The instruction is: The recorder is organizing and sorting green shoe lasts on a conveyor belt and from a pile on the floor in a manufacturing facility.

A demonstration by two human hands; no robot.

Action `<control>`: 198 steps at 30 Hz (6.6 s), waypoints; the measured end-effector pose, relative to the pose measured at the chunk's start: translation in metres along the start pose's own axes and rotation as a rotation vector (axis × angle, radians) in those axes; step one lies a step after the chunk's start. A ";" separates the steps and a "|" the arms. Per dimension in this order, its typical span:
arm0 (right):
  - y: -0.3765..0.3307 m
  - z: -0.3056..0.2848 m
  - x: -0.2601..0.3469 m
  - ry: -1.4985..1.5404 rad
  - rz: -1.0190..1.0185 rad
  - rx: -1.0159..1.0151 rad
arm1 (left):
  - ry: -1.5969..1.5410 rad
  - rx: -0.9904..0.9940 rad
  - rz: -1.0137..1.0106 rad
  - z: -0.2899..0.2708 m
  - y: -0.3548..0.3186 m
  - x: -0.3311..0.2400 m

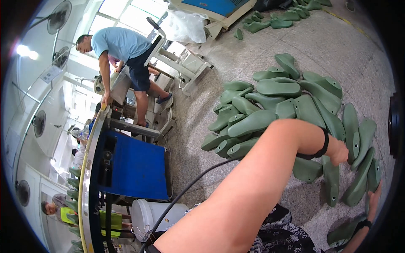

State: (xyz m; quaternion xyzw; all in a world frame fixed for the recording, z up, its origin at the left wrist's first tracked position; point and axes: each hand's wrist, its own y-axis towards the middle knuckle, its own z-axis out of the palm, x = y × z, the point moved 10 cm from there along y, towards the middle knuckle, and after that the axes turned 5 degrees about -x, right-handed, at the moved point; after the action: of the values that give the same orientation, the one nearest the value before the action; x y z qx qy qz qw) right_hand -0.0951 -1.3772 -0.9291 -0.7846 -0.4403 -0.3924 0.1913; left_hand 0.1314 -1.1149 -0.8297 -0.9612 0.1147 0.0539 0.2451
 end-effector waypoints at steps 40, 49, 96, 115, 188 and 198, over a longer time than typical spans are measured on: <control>-0.022 0.088 0.179 -0.396 0.533 0.195 | -0.136 -0.420 0.554 0.003 -0.028 -0.134; -0.048 0.009 0.203 -0.174 0.620 0.060 | 0.204 -0.513 1.043 -0.005 -0.030 -0.227; -0.100 0.147 0.268 -0.777 0.022 0.423 | 0.182 -0.691 0.015 -0.126 0.146 -0.080; -0.001 0.042 0.239 -0.392 0.365 -0.327 | -0.239 -0.191 -0.159 -0.014 -0.006 -0.072; 0.133 0.026 0.725 -0.328 0.028 1.094 | -1.432 -0.577 -1.777 -0.120 -0.846 -0.237; 0.116 0.096 0.906 -0.590 -0.226 1.294 | -1.296 -1.209 -2.200 -0.151 -0.943 -0.316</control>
State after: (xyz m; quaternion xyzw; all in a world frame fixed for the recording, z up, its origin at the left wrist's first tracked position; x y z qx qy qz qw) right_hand 0.3210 -0.8879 -0.2733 -0.5369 -0.6964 0.1579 0.4493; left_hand 0.0657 -0.3219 -0.2145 -0.3189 -0.8549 0.3038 -0.2743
